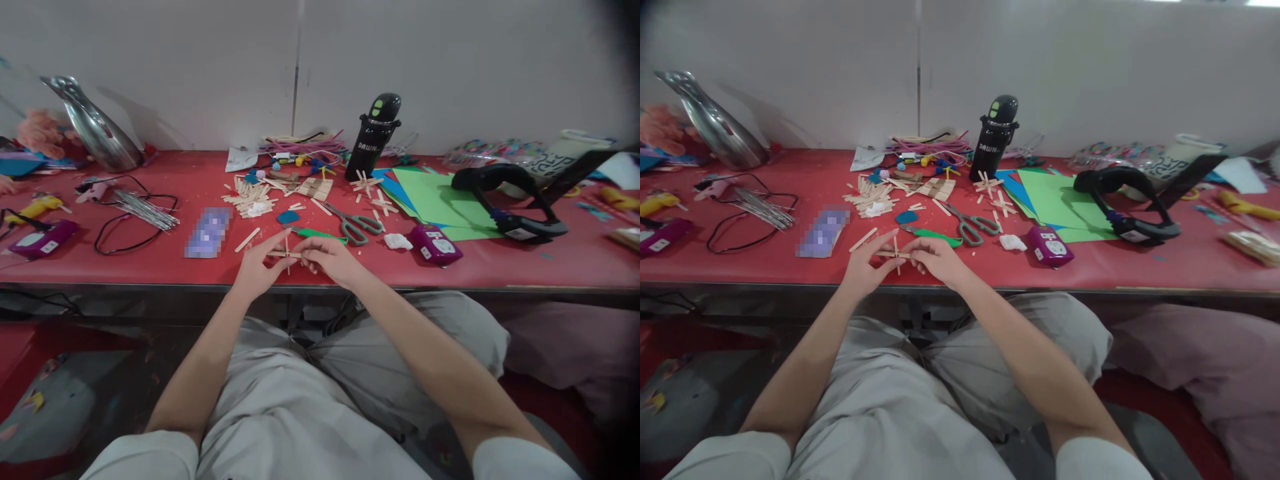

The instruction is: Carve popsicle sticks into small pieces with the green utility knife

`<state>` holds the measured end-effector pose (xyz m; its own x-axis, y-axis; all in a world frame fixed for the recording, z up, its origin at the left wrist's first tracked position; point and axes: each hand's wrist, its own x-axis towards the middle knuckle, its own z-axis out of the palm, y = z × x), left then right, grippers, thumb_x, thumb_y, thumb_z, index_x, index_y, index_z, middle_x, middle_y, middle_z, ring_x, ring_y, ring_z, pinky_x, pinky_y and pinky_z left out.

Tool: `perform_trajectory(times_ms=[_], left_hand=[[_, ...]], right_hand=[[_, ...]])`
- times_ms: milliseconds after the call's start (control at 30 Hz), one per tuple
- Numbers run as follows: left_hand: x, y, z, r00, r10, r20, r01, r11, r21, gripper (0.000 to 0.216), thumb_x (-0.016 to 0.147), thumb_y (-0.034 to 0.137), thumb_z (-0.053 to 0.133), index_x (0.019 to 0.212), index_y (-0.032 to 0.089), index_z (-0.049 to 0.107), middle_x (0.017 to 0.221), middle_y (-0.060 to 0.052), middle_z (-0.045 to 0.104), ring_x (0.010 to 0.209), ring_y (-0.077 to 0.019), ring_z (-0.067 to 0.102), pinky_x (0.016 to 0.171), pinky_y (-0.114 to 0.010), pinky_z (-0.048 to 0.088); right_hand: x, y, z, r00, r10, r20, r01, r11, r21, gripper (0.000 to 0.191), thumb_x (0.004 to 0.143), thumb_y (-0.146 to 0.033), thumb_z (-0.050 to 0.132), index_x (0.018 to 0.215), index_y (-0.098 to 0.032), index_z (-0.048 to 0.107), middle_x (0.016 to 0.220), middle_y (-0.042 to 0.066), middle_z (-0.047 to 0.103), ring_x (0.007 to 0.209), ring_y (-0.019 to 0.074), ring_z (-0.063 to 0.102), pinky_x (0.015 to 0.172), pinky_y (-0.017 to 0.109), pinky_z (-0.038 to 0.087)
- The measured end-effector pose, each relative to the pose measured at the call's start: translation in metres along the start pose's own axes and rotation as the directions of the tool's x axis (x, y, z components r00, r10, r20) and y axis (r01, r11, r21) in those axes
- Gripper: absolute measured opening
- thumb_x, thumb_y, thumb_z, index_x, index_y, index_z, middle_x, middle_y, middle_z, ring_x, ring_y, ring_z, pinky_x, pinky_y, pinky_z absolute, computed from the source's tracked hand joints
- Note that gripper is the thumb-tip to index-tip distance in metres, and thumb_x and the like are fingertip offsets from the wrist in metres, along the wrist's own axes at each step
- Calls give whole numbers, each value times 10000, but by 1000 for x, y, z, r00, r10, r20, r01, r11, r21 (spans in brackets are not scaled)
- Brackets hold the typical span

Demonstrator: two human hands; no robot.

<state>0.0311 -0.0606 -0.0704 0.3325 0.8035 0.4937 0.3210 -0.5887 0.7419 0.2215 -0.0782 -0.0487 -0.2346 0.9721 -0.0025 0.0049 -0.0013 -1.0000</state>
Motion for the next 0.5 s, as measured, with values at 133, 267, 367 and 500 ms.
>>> perform_trajectory(times_ms=[133, 267, 367, 500], left_hand=[[0, 3, 1, 1000, -9, -18, 10, 999, 46, 534, 814, 390, 720, 1313, 234, 610, 1005, -42, 757, 908, -171, 699, 919, -335, 562], [1, 1, 1, 1000, -12, -15, 13, 999, 43, 570, 810, 426, 716, 1328, 222, 598, 962, -39, 754, 878, -168, 704, 905, -321, 561], [2, -1, 1, 1000, -22, -11, 22, 999, 27, 582, 823, 433, 699, 1353, 227, 576, 928, -23, 738, 838, -148, 694, 883, -300, 563], [2, -5, 1, 999, -40, -9, 39, 999, -19, 581, 844, 410, 675, 1381, 227, 550, 896, -11, 708, 813, -129, 679, 841, -272, 570]], right_hand=[[1, 1, 0, 1000, 17, -18, -16, 999, 45, 166, 697, -245, 592, 808, -156, 678, 570, -33, 556, 494, 81, 470, 494, 229, 394], [1, 3, -1, 999, -31, -25, 30, 999, -20, 171, 741, -257, 604, 843, -154, 695, 613, -15, 603, 543, 97, 535, 540, 235, 447], [0, 4, -2, 989, -146, -8, 143, 978, -155, 188, 772, -281, 636, 892, -155, 704, 714, 16, 673, 624, 125, 601, 625, 269, 506], [-2, 4, -1, 941, -334, 53, 331, 876, -350, 215, 844, -317, 642, 985, -174, 718, 986, 80, 736, 878, 187, 676, 808, 317, 527]])
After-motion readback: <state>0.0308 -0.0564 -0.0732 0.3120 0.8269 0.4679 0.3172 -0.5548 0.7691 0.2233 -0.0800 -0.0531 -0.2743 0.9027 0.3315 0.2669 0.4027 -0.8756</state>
